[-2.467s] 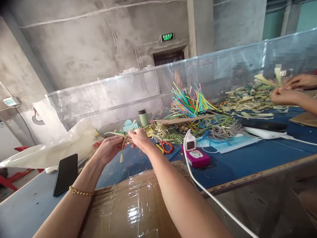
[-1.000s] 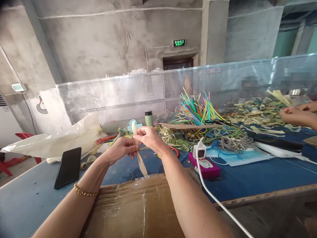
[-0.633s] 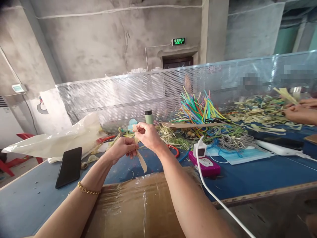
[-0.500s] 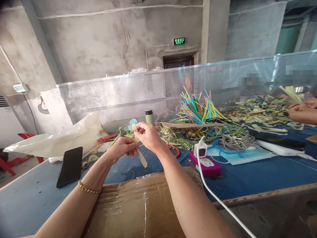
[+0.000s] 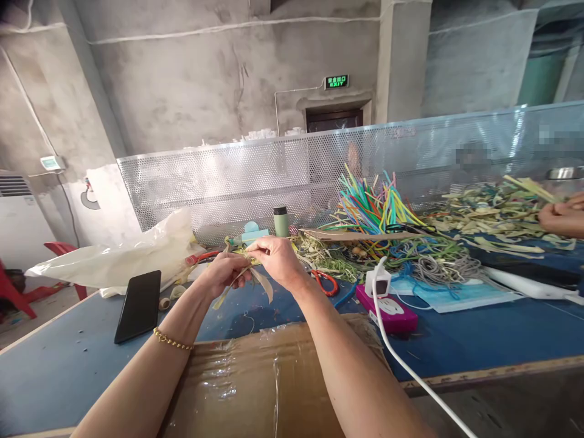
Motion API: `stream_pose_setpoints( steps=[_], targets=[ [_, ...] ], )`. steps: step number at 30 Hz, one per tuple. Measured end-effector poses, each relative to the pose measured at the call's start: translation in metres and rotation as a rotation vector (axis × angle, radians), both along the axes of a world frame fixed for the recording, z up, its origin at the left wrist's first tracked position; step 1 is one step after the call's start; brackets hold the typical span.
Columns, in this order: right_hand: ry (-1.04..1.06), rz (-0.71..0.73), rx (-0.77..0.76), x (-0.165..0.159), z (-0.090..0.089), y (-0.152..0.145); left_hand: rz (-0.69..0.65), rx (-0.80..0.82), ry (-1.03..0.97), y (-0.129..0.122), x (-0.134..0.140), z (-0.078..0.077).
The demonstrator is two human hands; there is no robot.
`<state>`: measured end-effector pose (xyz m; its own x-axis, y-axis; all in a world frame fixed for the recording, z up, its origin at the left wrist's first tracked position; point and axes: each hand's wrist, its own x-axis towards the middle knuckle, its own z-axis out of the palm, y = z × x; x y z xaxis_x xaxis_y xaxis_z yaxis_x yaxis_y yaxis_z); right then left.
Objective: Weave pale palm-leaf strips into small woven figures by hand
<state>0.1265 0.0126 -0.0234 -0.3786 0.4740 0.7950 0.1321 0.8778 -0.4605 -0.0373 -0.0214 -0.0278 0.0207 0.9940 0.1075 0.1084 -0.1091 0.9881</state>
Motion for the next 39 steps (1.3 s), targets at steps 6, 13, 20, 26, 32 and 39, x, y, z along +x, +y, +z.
stream_pose_setpoints(
  steps=[6,13,20,26,32,39],
  targets=[
    [-0.036,-0.083,0.055,0.002,-0.005,0.006,-0.094,-0.007,-0.202,0.003,-0.006,0.000],
    [-0.058,-0.059,0.215,0.000,-0.003,0.003,0.001,0.014,-0.245,0.001,0.000,0.002],
    [-0.181,-0.125,0.335,-0.002,-0.003,0.001,0.022,0.040,-0.322,-0.002,0.003,0.004],
    [-0.221,-0.169,0.386,0.000,0.000,0.000,0.026,-0.008,-0.341,-0.003,0.005,0.009],
    [-0.212,-0.175,0.441,0.001,-0.004,0.005,-0.001,0.007,-0.370,-0.004,0.006,0.008],
    [-0.198,-0.192,0.467,-0.001,-0.006,0.007,0.032,0.058,-0.391,-0.003,0.007,0.004]
  ],
)
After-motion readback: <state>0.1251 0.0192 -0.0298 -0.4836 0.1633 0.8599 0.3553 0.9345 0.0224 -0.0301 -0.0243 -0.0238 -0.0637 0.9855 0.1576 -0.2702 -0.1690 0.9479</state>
